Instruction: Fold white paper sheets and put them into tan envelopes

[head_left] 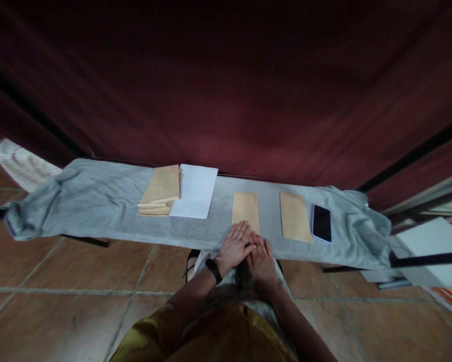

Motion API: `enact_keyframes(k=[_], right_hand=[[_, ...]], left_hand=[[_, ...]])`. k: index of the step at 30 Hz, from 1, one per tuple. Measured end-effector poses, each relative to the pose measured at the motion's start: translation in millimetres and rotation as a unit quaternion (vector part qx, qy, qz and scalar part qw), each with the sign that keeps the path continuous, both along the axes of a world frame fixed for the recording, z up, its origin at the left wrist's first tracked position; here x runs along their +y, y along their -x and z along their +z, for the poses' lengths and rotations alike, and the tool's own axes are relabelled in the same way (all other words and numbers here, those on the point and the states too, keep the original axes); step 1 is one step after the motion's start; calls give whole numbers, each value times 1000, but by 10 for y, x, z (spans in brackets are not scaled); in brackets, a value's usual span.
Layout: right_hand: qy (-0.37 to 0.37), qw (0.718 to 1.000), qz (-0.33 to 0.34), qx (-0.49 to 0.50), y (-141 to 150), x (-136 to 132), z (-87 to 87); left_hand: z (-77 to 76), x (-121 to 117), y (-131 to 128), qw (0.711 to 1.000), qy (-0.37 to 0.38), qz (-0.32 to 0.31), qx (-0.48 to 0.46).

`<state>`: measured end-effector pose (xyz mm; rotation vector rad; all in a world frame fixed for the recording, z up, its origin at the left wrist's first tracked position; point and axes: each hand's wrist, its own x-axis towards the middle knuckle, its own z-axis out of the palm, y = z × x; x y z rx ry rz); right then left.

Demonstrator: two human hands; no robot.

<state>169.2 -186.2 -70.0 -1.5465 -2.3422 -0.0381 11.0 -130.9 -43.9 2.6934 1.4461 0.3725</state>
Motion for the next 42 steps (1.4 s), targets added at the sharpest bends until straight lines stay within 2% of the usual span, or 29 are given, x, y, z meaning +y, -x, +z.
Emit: enact_keyframes(k=[10, 14, 23, 29, 34, 42], right_hand=[[-14, 999, -51, 8, -132, -25, -9], [-12, 998, -52, 18, -121, -30, 7], [-7, 998, -54, 28, -101, -33, 45], [9, 999, -39, 30, -137, -48, 62], [7, 998, -50, 24, -116, -48, 104], [2, 999, -45, 29, -101, -43, 119]], left_hand=[[-36, 43, 207, 999, -16, 49, -12], [-96, 95, 120, 997, -20, 74, -26], [-157, 643, -306, 998, 31, 60, -21], [-172, 982, -385, 997, 23, 65, -36], [-175, 1170, -426, 995, 32, 76, -51], [-49, 1362, -424, 994, 59, 85, -20]])
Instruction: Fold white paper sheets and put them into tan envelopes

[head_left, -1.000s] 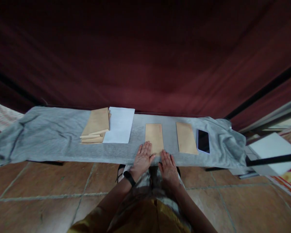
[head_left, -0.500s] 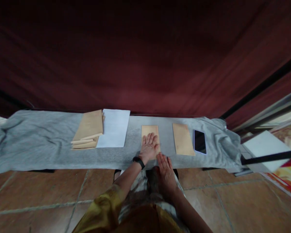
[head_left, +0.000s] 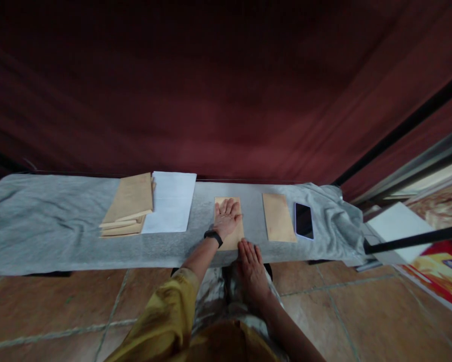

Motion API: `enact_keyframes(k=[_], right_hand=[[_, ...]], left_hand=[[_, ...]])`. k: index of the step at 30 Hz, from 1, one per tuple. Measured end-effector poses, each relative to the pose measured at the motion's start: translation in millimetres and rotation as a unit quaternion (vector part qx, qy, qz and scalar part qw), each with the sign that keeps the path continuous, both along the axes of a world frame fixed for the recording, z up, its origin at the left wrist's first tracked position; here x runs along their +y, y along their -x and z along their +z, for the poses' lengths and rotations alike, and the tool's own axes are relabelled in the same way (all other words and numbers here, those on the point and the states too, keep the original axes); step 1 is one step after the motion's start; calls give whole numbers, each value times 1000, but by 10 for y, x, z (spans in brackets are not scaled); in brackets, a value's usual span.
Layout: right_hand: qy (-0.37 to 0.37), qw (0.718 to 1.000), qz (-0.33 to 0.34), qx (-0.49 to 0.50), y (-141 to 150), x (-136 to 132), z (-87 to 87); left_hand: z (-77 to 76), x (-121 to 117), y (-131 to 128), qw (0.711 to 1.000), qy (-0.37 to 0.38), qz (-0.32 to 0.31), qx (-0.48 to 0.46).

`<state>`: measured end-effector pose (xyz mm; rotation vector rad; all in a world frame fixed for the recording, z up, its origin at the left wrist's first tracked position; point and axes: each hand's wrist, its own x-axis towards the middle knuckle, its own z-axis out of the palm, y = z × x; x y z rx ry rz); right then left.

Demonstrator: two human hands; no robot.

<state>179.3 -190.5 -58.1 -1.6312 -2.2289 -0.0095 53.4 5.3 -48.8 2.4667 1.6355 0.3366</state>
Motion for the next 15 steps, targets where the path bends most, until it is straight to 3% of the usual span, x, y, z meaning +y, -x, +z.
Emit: enact_keyframes(k=[7, 15], right_hand=[[-5, 1000, -1, -2, -5, 2, -42], [-27, 1000, 9, 8, -8, -16, -82]], left_hand=[[58, -28, 23, 1000, -4, -4, 6], [100, -302, 105, 999, 17, -28, 32]])
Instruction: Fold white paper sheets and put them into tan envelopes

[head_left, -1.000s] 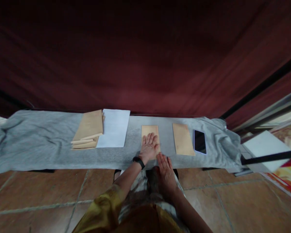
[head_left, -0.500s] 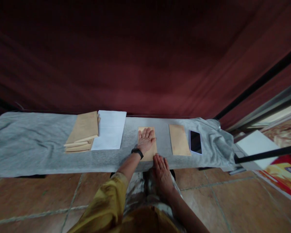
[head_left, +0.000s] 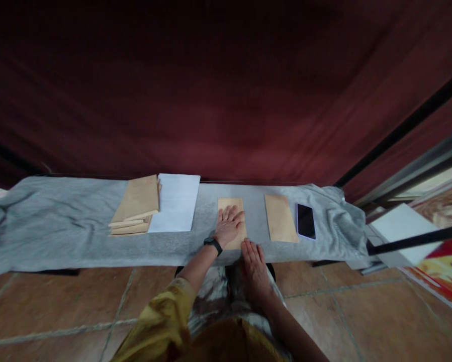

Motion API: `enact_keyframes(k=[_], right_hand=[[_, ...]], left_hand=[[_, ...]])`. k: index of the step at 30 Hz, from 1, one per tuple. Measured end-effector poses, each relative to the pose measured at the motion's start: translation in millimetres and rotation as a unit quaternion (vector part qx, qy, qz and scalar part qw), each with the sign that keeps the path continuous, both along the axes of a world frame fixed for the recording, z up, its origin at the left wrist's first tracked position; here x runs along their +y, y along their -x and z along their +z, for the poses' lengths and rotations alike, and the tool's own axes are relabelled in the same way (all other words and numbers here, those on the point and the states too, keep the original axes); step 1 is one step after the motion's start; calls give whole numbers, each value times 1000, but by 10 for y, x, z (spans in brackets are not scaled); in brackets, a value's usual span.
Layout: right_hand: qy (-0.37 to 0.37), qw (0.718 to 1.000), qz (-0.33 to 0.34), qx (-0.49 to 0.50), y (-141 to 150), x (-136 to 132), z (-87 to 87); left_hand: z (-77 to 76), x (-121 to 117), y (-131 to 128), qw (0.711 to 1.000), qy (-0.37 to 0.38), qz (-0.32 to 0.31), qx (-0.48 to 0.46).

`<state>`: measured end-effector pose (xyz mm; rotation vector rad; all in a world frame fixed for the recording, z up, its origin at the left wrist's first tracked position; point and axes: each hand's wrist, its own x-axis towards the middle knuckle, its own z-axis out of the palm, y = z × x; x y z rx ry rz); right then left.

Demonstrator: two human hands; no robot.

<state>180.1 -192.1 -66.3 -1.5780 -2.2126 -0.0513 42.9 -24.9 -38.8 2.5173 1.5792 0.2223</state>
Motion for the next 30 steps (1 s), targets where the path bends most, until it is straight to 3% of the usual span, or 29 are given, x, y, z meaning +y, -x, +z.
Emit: enact_keyframes(k=[13, 20, 30], right_hand=[[4, 1000, -14, -20, 17, 23, -69], [14, 1000, -21, -16, 39, 9, 4], [30, 999, -3, 10, 202, 136, 100]], left_hand=[[-87, -487, 252, 996, -44, -74, -5], [-72, -753, 504, 987, -64, -150, 13], [-30, -1063, 735, 977, -110, -182, 32]])
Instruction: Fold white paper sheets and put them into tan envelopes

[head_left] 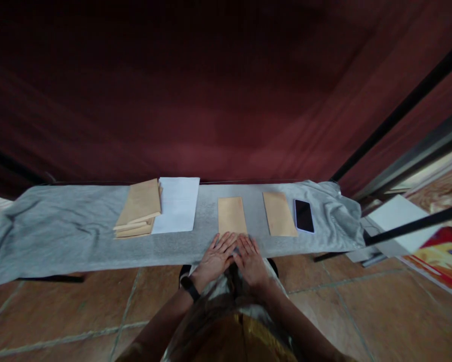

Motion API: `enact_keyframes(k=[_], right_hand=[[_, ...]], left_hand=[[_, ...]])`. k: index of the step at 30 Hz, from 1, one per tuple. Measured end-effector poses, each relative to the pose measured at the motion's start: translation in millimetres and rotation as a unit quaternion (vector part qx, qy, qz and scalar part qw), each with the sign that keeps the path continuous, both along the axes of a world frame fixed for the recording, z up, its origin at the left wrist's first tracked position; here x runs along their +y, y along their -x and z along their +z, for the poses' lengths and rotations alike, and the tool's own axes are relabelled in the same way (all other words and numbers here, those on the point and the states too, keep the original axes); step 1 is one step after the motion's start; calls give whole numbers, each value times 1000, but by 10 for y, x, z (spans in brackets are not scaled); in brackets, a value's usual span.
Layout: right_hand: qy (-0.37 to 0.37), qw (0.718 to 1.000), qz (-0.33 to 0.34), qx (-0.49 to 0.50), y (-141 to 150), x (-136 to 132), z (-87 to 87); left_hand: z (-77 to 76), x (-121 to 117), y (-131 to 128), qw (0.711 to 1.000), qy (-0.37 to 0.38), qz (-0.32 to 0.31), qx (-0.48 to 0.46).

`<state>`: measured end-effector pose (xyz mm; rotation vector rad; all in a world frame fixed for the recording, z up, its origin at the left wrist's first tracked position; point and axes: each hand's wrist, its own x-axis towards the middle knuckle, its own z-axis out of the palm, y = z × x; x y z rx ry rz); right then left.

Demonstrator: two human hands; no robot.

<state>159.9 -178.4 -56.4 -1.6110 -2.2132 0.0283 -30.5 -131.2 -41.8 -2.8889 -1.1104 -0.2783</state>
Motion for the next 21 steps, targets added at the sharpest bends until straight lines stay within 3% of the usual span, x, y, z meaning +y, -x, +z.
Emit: enact_keyframes(k=[9, 21], right_hand=[[7, 999, -10, -40, -32, -60, -74], [7, 998, -18, -54, -244, -137, -74]], left_hand=[[-52, -141, 88, 999, -11, 21, -21], [24, -263, 214, 998, 31, 58, 0]])
